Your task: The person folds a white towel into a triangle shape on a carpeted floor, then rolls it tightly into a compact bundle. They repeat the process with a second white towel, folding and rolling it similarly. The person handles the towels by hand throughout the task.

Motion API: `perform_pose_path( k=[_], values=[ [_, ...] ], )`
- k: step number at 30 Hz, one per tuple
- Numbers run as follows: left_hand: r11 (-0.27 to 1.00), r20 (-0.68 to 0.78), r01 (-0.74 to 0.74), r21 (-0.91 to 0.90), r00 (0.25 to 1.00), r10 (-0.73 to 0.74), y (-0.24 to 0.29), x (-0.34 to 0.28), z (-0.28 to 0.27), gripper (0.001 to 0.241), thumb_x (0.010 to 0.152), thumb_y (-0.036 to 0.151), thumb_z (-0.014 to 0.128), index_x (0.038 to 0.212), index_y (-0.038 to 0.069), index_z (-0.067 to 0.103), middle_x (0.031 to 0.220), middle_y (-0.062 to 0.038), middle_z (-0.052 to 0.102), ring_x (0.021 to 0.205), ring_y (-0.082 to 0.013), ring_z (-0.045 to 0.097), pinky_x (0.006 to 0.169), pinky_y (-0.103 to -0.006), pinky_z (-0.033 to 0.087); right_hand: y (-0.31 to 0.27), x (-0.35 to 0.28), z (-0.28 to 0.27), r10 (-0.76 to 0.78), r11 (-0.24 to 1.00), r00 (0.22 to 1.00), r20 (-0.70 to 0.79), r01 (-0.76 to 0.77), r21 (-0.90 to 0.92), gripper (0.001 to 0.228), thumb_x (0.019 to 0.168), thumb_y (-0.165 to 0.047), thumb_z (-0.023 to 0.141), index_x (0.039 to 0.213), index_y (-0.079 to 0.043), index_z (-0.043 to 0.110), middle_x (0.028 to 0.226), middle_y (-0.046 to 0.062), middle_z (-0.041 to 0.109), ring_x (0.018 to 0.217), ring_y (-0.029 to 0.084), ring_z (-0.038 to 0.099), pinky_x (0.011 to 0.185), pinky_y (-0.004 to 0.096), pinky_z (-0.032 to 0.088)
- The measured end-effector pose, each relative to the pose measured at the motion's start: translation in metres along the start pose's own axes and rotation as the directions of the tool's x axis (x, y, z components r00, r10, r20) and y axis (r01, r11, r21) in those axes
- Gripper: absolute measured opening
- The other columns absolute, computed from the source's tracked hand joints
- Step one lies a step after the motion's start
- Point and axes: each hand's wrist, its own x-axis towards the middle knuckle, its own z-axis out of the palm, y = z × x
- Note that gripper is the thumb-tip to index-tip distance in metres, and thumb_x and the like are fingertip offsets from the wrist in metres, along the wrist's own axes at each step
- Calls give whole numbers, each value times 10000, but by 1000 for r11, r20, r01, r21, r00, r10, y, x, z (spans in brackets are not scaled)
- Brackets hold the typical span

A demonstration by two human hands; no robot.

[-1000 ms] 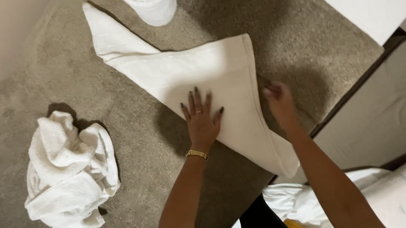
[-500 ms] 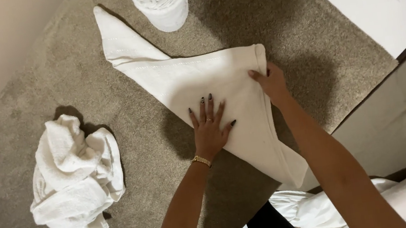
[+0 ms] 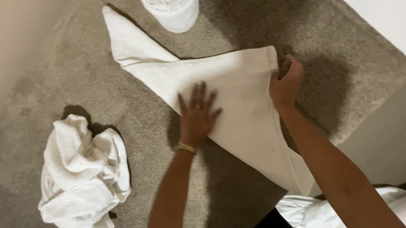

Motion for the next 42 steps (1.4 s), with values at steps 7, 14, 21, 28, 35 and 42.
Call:
perform_pose_path(
  k=[7, 14, 21, 28, 35, 42],
  values=[
    [987, 79, -140, 81, 988, 134, -96, 33, 14, 635, 1032, 678, 298, 1583, 371, 373, 1638, -30, 373, 1528, -249, 298, 1219, -623, 197, -5, -92, 70, -751, 565, 576, 323, 814, -138, 387, 1037, -94, 478, 1419, -53, 527, 1416, 208, 551, 1378, 406, 472, 1185, 570, 288],
    [981, 227, -196, 6, 955, 189, -120, 44, 12, 679, 991, 665, 359, 1607, 384, 306, 1654, 3, 330, 1531, -257, 283, 1240, -566, 214, -5, -103, 108, -601, 269, 473, 644, 879, -395, 591, 1093, -517, 297, 1630, -270, 303, 1687, 58, 290, 1558, 283, 242, 1247, 606, 124],
    [999, 251, 34, -34, 968, -25, -190, 53, -4, 665, 1074, 630, 275, 1621, 255, 324, 1679, -135, 269, 1543, -335, 229, 1205, -671, 156, -14, -51, 82, -601, 422, 633, 489, 770, -478, 658, 988, -398, 569, 1604, -233, 410, 1674, 91, 344, 1505, 309, 363, 1219, 616, 192],
    [817, -113, 543, -194, 815, -568, -276, 60, 37, 644, 952, 361, 684, 1514, 184, 427, 1486, -225, 361, 1322, -488, 476, 1017, -631, 481, 22, -18, 45, -612, 539, 784, 104, 511, -670, 646, 999, -318, 607, 1604, -198, 417, 1645, 154, 355, 1508, 357, 347, 1165, 646, 240],
    [130, 125, 744, -656, 277, -953, -317, 53, 146, 584, 824, 548, 851, 1151, 153, 573, 1082, -92, 677, 1057, -283, 703, 881, -415, 572, 24, -54, 20, -595, 722, 801, -70, 494, -484, 363, 1102, -202, 551, 1454, -116, 550, 1539, 127, 418, 1465, 331, 389, 1208, 566, 121],
    [673, -422, 517, -529, 528, -737, -248, 63, 58, 577, 727, 325, 891, 1212, 220, 597, 1149, -52, 584, 1098, -324, 623, 974, -439, 488, 49, -85, -9, -298, 941, 938, -176, 258, -218, 456, 1024, -133, 645, 1438, -43, 477, 1384, 186, 431, 1345, 428, 453, 1152, 536, 334]
  ],
)
